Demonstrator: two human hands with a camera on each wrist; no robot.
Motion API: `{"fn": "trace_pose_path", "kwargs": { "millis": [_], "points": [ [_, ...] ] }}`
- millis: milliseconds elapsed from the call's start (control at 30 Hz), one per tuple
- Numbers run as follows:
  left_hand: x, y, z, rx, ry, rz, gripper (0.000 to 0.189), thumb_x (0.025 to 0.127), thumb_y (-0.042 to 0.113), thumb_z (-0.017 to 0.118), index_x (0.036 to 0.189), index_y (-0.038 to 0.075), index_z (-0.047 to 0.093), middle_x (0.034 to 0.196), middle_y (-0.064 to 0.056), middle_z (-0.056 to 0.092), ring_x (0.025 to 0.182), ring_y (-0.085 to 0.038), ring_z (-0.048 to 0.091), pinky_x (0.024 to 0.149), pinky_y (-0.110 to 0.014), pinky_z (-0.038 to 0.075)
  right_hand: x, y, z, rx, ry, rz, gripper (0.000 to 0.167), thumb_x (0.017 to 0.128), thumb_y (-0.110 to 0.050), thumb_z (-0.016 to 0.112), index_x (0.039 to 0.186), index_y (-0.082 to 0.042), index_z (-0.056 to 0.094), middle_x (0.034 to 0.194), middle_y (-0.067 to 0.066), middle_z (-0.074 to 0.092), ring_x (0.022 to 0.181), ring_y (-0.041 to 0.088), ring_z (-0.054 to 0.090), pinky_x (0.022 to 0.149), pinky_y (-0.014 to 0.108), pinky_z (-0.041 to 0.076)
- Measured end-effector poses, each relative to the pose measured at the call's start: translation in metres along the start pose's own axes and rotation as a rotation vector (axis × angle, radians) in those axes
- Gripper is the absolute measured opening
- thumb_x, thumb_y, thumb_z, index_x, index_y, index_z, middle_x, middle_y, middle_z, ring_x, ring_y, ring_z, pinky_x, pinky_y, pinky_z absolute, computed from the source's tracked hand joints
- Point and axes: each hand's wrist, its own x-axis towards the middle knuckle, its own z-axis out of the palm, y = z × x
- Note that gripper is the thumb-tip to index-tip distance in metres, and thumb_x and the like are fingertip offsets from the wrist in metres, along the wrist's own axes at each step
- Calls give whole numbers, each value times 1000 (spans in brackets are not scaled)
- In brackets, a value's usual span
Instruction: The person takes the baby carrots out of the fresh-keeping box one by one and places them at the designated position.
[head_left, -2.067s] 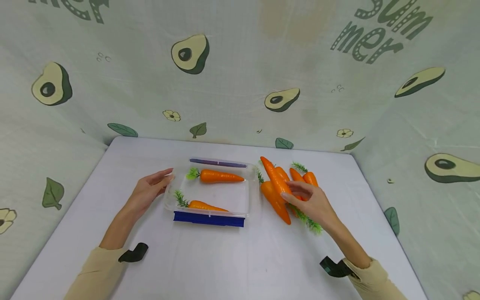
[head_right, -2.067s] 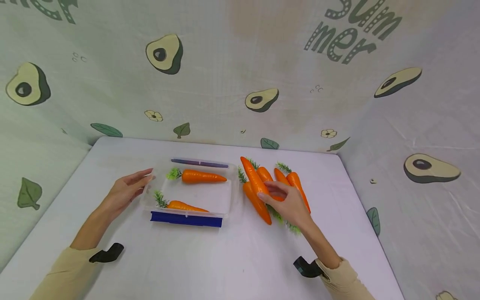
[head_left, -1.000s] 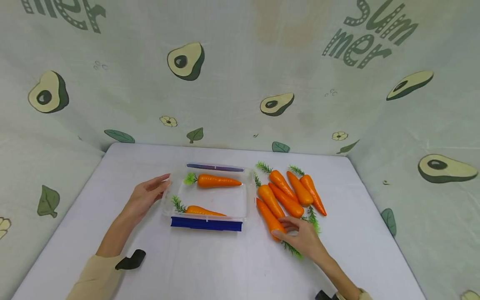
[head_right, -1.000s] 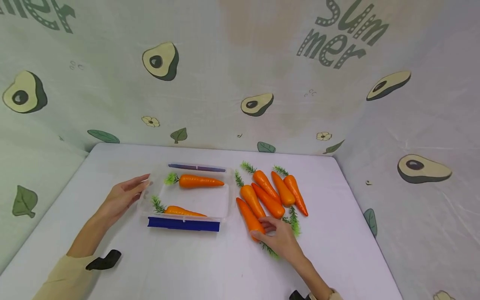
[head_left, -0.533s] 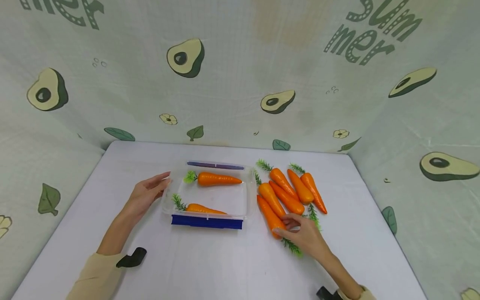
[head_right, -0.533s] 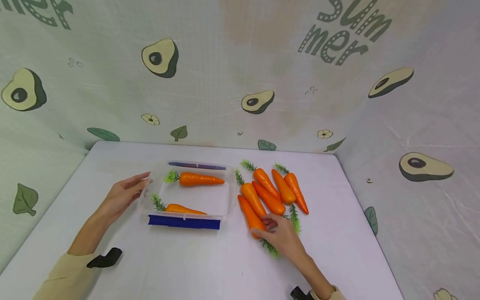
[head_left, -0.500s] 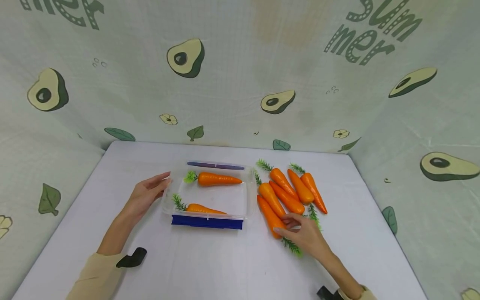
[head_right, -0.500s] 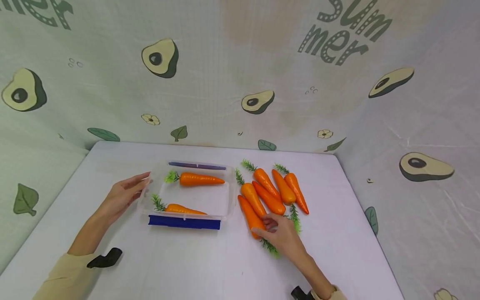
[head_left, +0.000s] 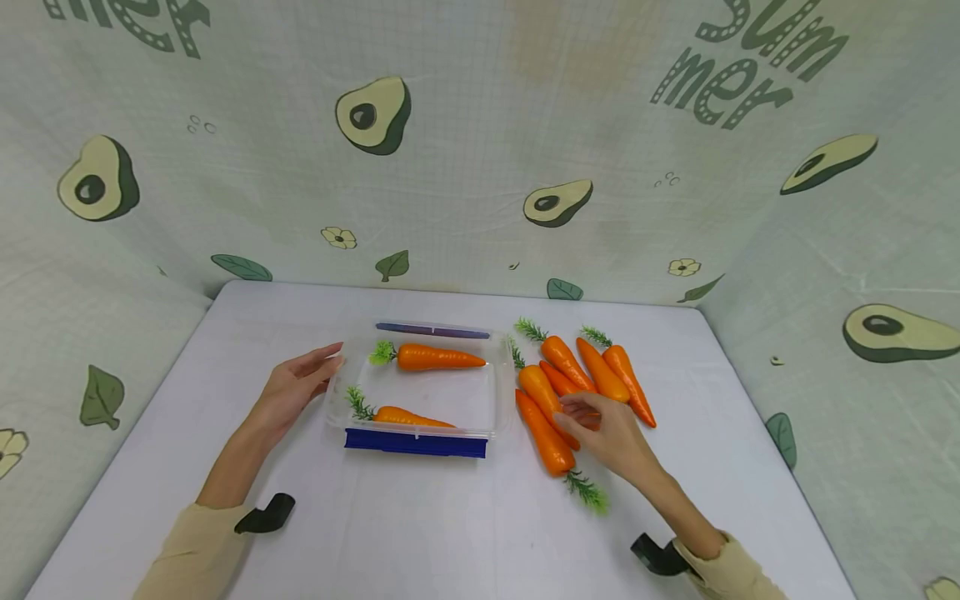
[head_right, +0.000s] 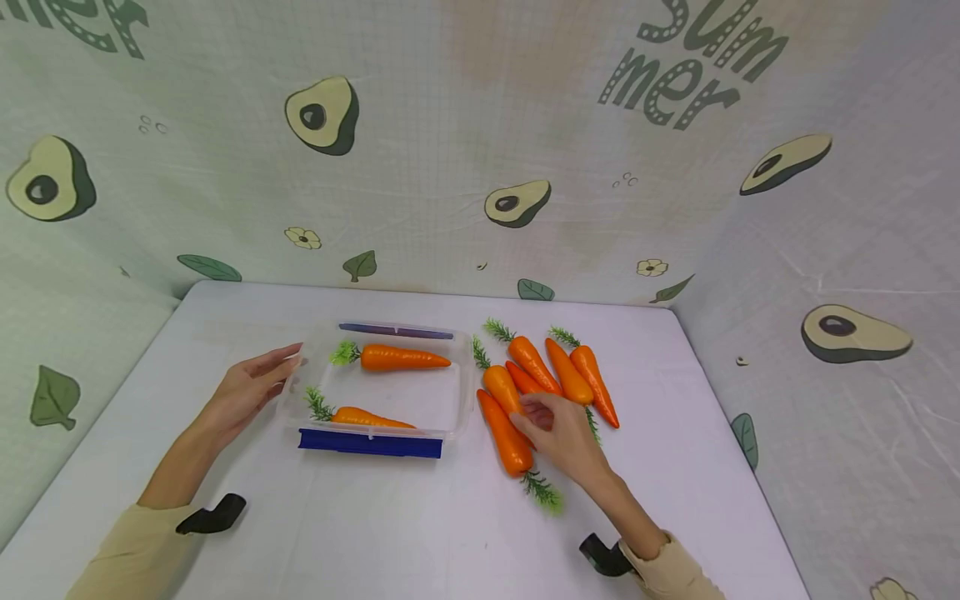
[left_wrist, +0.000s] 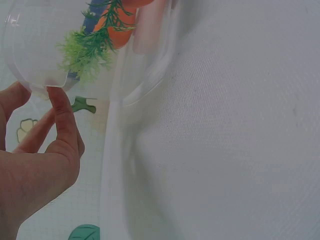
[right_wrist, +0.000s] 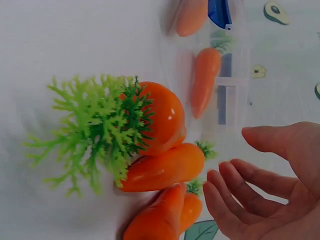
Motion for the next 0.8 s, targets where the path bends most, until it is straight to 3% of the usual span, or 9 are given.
{"fn": "trace_pose_path", "kwargs": {
  "millis": [133,267,800],
  "points": [
    [1,0,0,1,1,1,71,101,50,63,157,11,44,155,-13,47,111,-7,57,90,-11,49,11,-7,-3,-24,-7,-24,25,90,-7,80,110,6,72,97,10,74,88,27,72,81,48,60],
    [2,-1,0,10,2,-1,71,101,51,62,157,11,44,156,-14,47,113,-10,55,90,-10,48,22,-16,-4,-23,-28,-24,28,91,-8,80,113,7,71,102,13,74,92,29,71,85,50,59],
    [3,-1,0,23,11,-11,73,100,52,62,157,10,43,156,-16,46,123,-15,52,89,-10,48,60,-49,11,-17,-87,-96,27,93,-14,78,115,0,73,105,12,74,93,25,72,86,43,60]
  ]
}}
